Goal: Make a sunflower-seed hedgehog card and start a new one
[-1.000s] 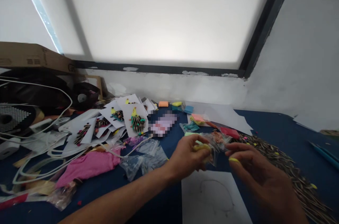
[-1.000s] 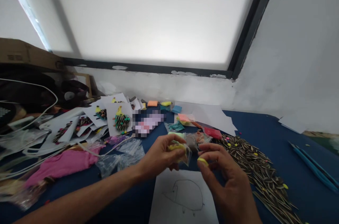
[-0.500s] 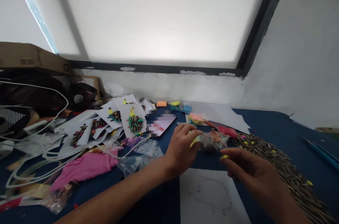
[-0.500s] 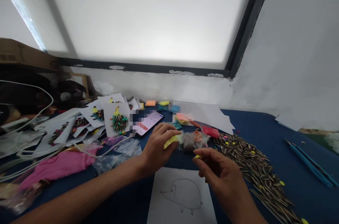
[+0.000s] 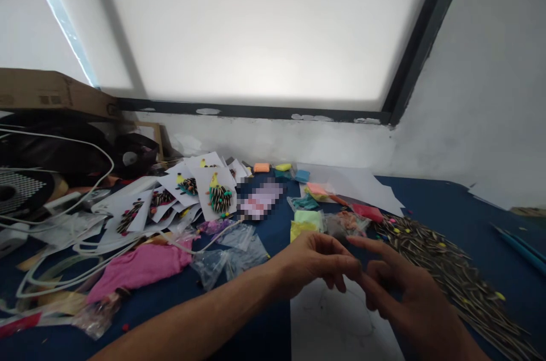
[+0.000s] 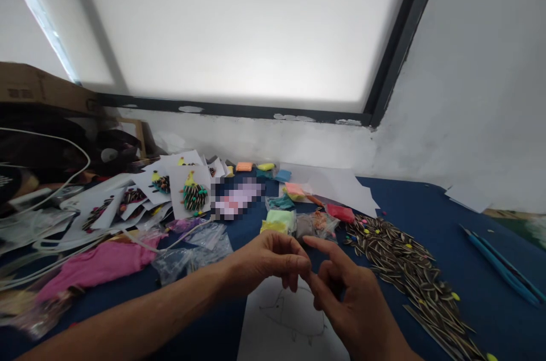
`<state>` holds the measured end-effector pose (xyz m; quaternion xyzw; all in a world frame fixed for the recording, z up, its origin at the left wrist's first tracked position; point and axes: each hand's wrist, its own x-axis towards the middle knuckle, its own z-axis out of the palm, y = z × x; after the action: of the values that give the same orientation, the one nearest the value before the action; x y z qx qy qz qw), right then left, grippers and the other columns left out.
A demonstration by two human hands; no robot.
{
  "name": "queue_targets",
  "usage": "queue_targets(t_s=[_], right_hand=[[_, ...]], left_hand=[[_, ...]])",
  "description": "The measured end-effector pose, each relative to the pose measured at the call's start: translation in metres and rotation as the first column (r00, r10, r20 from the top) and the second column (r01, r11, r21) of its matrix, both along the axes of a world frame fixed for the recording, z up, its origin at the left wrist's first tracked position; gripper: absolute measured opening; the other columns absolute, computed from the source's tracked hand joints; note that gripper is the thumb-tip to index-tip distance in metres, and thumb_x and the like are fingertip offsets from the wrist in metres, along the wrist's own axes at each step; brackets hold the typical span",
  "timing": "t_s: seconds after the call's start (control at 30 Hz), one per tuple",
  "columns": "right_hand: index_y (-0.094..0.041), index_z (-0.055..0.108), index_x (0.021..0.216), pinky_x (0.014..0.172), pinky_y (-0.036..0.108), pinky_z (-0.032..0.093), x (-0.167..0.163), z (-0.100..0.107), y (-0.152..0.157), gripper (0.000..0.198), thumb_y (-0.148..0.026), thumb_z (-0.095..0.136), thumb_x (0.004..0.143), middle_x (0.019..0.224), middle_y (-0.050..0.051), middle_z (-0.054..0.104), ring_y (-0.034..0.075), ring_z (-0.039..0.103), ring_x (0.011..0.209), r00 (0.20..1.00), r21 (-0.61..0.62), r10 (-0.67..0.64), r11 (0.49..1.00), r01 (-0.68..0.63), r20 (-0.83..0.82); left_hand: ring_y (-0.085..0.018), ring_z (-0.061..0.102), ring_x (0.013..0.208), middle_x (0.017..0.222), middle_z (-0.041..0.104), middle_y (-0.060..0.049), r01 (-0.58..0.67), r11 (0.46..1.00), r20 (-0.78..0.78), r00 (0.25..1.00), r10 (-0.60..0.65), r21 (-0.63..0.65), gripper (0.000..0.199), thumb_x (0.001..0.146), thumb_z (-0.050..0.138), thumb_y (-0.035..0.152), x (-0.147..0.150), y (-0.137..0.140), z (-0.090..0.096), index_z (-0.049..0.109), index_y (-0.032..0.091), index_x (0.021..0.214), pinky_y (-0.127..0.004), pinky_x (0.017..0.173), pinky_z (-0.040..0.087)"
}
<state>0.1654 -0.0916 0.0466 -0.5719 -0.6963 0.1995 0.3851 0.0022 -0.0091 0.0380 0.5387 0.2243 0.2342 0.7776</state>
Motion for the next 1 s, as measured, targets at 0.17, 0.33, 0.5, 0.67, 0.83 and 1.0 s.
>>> queue_targets(t_s=[0.17,0.33,0.5,0.67,0.83,1.0], right_hand=[[-0.025,0.062,0.108,0.044,0.023,0.049,0.007,0.001,0.002,0.024,-0.037,0.055,0.089,0.069,-0.001,0.067,0.013,0.060,0.048,0.998,-0.007,-0.052,0.999,0.052,-0.042],[-0.025,0.064,0.083,0.047,0.022,0.050,0.011,0.005,0.001,0.018,-0.035,0.051,0.089,0.064,-0.002,0.065,0.013,0.060,0.052,0.990,-0.027,-0.095,0.995,0.092,-0.105],[-0.023,0.064,0.088,0.044,0.022,0.048,0.005,0.007,-0.001,0.024,-0.044,0.053,0.089,0.066,-0.001,0.065,0.013,0.059,0.049,0.987,-0.115,-0.046,0.993,0.029,-0.154],[-0.023,0.064,0.088,0.047,0.021,0.048,-0.003,0.004,-0.003,0.023,-0.042,0.051,0.091,0.068,-0.001,0.065,0.012,0.060,0.051,0.995,-0.135,0.029,0.990,-0.041,-0.093],[-0.024,0.063,0.088,0.046,0.020,0.047,-0.011,-0.007,-0.009,0.022,-0.041,0.051,0.092,0.066,-0.002,0.064,0.011,0.058,0.049,0.996,-0.134,0.019,0.991,-0.031,-0.092],[-0.025,0.064,0.089,0.046,0.018,0.048,-0.012,-0.014,-0.016,0.018,-0.039,0.052,0.093,0.065,-0.003,0.065,0.010,0.060,0.049,0.996,-0.049,0.086,0.995,-0.087,-0.027]], left_hand=[[-0.009,0.056,0.047,0.072,0.068,-0.004,-0.105,0.994,0.004,0.994,0.105,-0.015,0.043,0.062,0.080,0.049,-0.003,0.009,-0.005,0.064,0.011,0.075,-0.023,0.049,0.036],[-0.012,0.063,0.050,0.076,0.071,-0.006,-0.110,0.990,0.010,0.994,0.112,-0.085,0.050,0.054,0.086,0.041,-0.004,0.008,-0.002,0.067,0.010,0.089,-0.023,0.051,0.042],[-0.009,0.050,0.035,0.047,0.053,0.004,-0.084,0.996,-0.042,0.996,0.083,-0.028,0.041,0.062,0.080,0.048,-0.009,-0.006,-0.004,0.058,0.013,0.063,-0.021,0.038,0.034],[-0.010,0.056,0.044,0.051,0.057,0.002,-0.103,0.995,-0.039,0.994,0.103,-0.009,0.033,0.062,0.081,0.036,-0.025,-0.017,-0.009,0.066,0.010,0.077,-0.020,0.046,0.039],[-0.011,0.059,0.051,0.060,0.061,0.002,-0.092,0.996,-0.041,0.995,0.091,-0.018,0.038,0.058,0.083,0.030,-0.035,-0.022,-0.006,0.067,0.011,0.088,-0.022,0.052,0.043],[-0.011,0.054,0.044,0.052,0.057,0.001,-0.061,0.998,-0.045,0.997,0.061,0.003,0.039,0.068,0.077,0.047,-0.031,-0.023,-0.012,0.062,0.012,0.073,-0.021,0.046,0.037]])
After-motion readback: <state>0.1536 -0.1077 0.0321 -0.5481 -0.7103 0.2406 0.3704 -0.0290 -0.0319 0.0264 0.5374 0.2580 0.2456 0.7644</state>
